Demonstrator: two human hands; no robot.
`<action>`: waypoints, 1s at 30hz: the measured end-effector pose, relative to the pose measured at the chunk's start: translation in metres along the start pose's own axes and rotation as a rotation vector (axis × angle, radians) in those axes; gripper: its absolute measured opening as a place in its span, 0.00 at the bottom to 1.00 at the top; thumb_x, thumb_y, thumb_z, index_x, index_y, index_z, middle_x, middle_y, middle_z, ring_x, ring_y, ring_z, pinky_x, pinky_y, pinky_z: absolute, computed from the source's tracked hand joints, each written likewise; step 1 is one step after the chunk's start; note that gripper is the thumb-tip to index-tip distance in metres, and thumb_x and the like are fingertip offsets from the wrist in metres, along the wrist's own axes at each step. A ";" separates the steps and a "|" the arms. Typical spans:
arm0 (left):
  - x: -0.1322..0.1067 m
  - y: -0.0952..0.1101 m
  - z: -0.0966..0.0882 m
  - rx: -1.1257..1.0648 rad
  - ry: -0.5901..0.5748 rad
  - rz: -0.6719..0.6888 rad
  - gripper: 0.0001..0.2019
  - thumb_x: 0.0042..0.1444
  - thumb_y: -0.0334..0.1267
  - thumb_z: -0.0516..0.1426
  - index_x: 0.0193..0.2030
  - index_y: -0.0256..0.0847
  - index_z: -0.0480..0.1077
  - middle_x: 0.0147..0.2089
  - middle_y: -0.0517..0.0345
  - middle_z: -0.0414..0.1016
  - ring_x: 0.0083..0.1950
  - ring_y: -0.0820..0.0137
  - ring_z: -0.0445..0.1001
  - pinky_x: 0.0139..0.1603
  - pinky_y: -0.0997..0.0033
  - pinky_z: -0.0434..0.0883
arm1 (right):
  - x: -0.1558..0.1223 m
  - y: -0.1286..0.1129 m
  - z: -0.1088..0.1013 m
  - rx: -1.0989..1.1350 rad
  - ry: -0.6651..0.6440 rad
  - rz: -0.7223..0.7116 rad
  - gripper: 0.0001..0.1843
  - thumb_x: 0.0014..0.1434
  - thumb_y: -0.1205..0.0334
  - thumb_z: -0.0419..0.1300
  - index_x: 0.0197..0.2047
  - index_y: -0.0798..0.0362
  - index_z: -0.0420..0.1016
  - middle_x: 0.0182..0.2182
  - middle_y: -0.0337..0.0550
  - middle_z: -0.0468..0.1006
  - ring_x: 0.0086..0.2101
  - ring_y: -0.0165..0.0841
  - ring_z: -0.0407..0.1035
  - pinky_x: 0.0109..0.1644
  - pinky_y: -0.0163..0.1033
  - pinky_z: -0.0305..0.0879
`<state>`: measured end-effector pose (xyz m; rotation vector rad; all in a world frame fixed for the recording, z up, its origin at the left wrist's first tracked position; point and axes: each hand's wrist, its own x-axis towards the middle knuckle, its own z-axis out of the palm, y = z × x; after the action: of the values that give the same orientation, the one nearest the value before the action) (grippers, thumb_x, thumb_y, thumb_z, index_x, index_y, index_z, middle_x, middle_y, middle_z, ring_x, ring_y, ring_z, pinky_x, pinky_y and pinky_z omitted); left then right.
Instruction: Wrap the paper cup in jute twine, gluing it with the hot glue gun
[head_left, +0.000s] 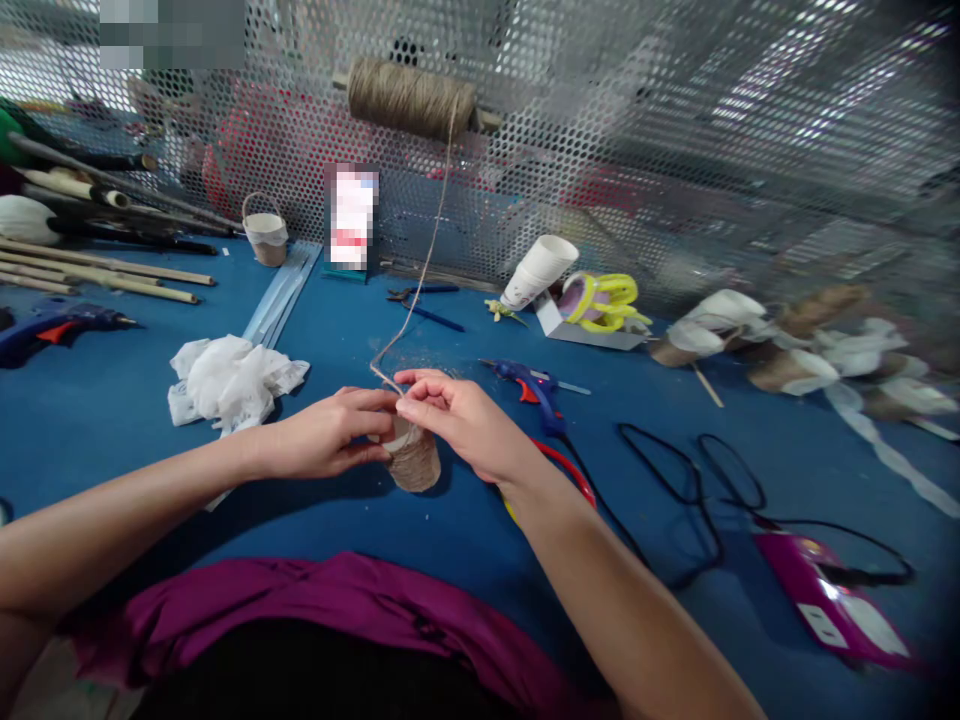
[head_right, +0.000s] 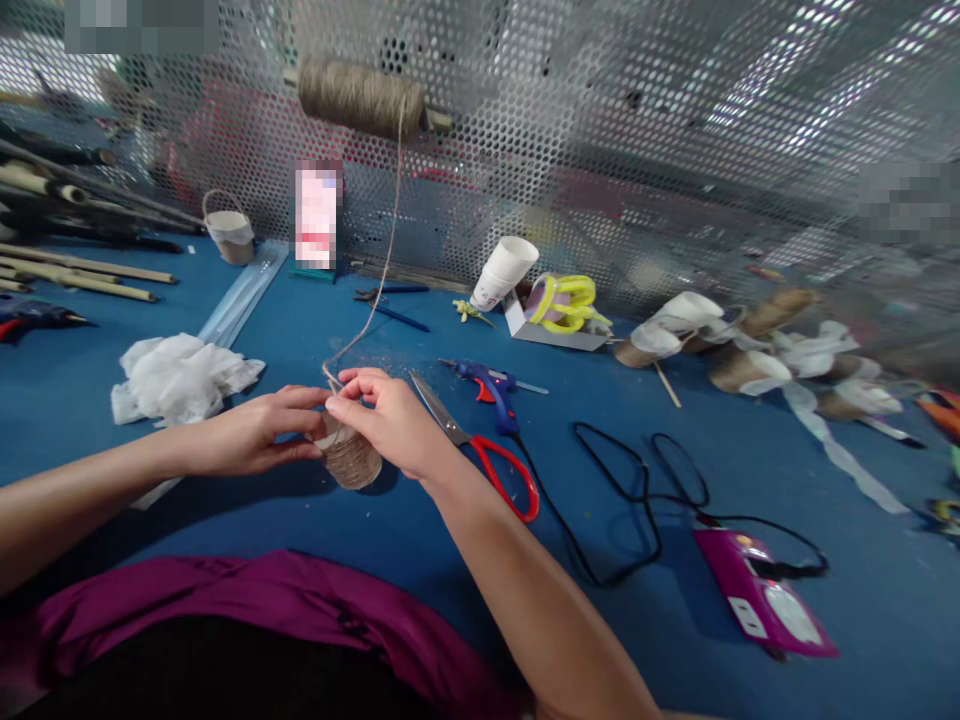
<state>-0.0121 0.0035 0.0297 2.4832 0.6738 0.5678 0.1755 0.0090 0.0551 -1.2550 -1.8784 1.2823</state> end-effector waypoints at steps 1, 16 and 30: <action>0.000 0.000 0.000 -0.048 -0.002 -0.010 0.07 0.58 0.35 0.51 0.33 0.34 0.67 0.48 0.43 0.69 0.47 0.64 0.70 0.48 0.64 0.67 | -0.002 0.001 -0.001 0.058 0.021 0.000 0.07 0.53 0.61 0.57 0.27 0.54 0.70 0.49 0.49 0.70 0.47 0.35 0.67 0.48 0.43 0.63; 0.003 0.001 -0.005 -0.510 -0.045 -0.105 0.04 0.58 0.32 0.52 0.33 0.34 0.65 0.51 0.46 0.69 0.51 0.67 0.68 0.52 0.68 0.65 | -0.022 0.016 -0.005 0.269 0.268 0.013 0.07 0.50 0.60 0.61 0.27 0.54 0.68 0.42 0.46 0.72 0.41 0.31 0.67 0.45 0.40 0.62; 0.002 0.004 -0.009 -0.622 -0.061 -0.080 0.03 0.58 0.29 0.52 0.33 0.34 0.65 0.55 0.47 0.66 0.54 0.67 0.66 0.54 0.68 0.63 | -0.022 0.019 -0.004 0.368 0.247 0.058 0.07 0.49 0.60 0.61 0.26 0.54 0.69 0.39 0.45 0.74 0.41 0.32 0.68 0.47 0.41 0.62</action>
<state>-0.0138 0.0048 0.0392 1.8771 0.4764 0.5645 0.1956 -0.0075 0.0406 -1.2117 -1.3702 1.3576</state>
